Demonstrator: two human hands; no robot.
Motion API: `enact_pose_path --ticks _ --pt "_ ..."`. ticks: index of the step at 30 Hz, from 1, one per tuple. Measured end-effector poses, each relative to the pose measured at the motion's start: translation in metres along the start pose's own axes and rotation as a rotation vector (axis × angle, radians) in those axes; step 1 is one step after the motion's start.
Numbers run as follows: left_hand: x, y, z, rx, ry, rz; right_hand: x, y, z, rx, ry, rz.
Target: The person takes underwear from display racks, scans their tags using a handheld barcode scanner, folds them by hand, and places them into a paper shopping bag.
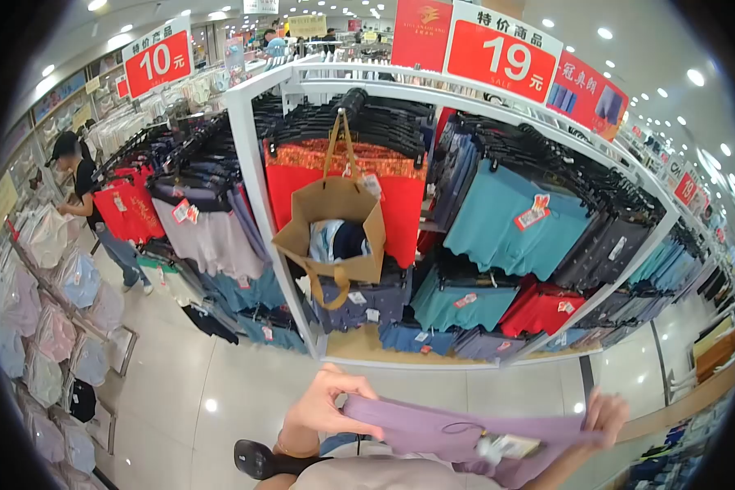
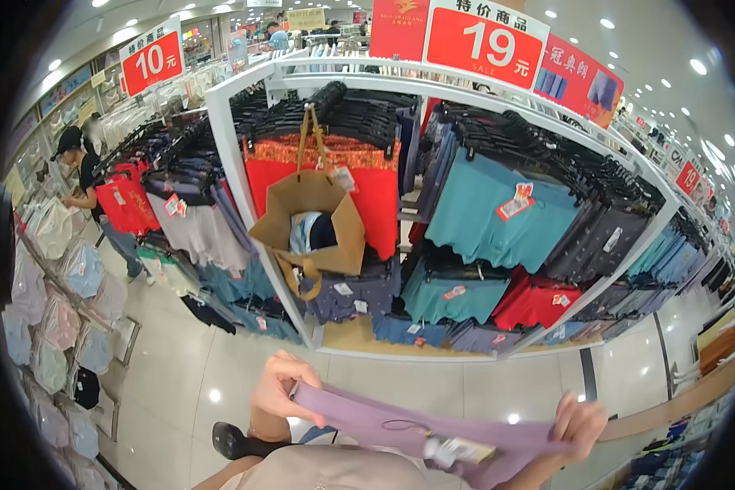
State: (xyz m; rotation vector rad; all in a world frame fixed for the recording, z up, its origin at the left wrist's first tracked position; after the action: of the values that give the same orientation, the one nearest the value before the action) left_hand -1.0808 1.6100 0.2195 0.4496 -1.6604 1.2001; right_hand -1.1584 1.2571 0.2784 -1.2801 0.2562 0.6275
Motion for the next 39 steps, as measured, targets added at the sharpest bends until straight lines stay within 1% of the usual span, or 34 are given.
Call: enact_pose_path --ticks 2,4,7,8,10,11,12,13,14,16,19,20,23,25,26,28,31,34,36,38,39 --pt "0.007 0.019 0.012 0.013 -0.092 -0.043 0.012 0.032 -0.09 0.522 0.231 0.128" --pt "0.011 0.04 0.021 0.057 -0.147 -0.093 0.012 0.022 -0.115 0.14 0.466 0.187" --pt "0.014 0.059 0.057 -0.135 -0.292 -0.268 0.019 0.033 -0.099 -0.007 0.249 0.088" --pt "0.01 0.065 0.064 -0.176 -0.357 -0.352 0.04 0.05 -0.103 0.053 0.282 0.202" --pt "0.001 0.083 0.075 -0.263 -0.485 -0.53 0.045 0.046 0.002 -0.063 0.004 0.183" --pt "0.01 0.083 0.077 -0.172 -0.513 -0.447 0.047 0.047 0.049 -0.2 -0.036 0.262" --pt "0.019 0.083 0.082 -0.084 -0.541 -0.36 0.048 0.051 0.085 -0.412 -0.012 0.292" --pt "0.028 0.082 0.087 0.007 -0.567 -0.269 0.05 0.062 0.106 -0.523 0.063 0.309" --pt "0.032 0.083 0.103 -0.009 -0.487 -0.207 0.053 0.074 0.125 -0.635 0.139 0.328" --pt "0.042 0.088 0.133 -0.033 -0.321 -0.087 0.042 0.084 0.166 -0.777 0.232 0.259" --pt "0.036 0.109 0.149 -0.192 -0.321 -0.291 0.024 0.097 0.197 -0.819 0.304 0.135" --pt "0.029 0.118 0.153 -0.272 -0.267 -0.333 0.018 0.1 0.206 -0.835 0.294 0.111" --pt "0.029 0.136 0.158 -0.12 0.006 -0.18 -0.003 0.109 0.228 -0.903 0.24 0.058" --pt "0.032 0.145 0.166 -0.083 0.147 -0.157 -0.015 0.12 0.244 -0.975 0.148 0.06" --pt "0.032 0.149 0.168 -0.064 0.221 -0.15 -0.024 0.131 0.255 -1.045 0.123 0.019" --pt "0.037 0.159 0.176 -0.056 0.348 -0.214 -0.042 0.156 0.277 -1.183 0.065 -0.065" --pt "0.039 0.173 0.181 -0.005 0.529 -0.334 -0.064 0.191 0.306 -1.348 0.029 -0.113" --pt "0.035 0.187 0.178 0.115 0.703 -0.492 -0.072 0.17 0.305 -1.165 0.242 -0.136" --pt "0.028 0.195 0.172 0.215 0.778 -0.639 -0.049 0.159 0.259 -0.789 0.27 0.255" --pt "0.029 0.203 0.159 0.278 0.803 -0.737 -0.03 0.166 0.213 -0.221 0.285 0.28" --pt "0.036 0.209 0.156 0.289 0.842 -0.721 -0.017 0.184 0.221 -0.264 0.125 0.454"
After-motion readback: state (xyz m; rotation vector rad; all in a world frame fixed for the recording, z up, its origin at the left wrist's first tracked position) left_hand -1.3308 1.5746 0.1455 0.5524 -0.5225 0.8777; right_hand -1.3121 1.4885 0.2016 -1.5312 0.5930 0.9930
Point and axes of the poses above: each hand's wrist, its own y-axis away from the middle knuckle, its own z-axis out of the palm, x = y × z, the point moved 8 cm from there along -y, towards the middle knuckle, and after that the axes turned 3 degrees about -z, right-handed, at the moved point
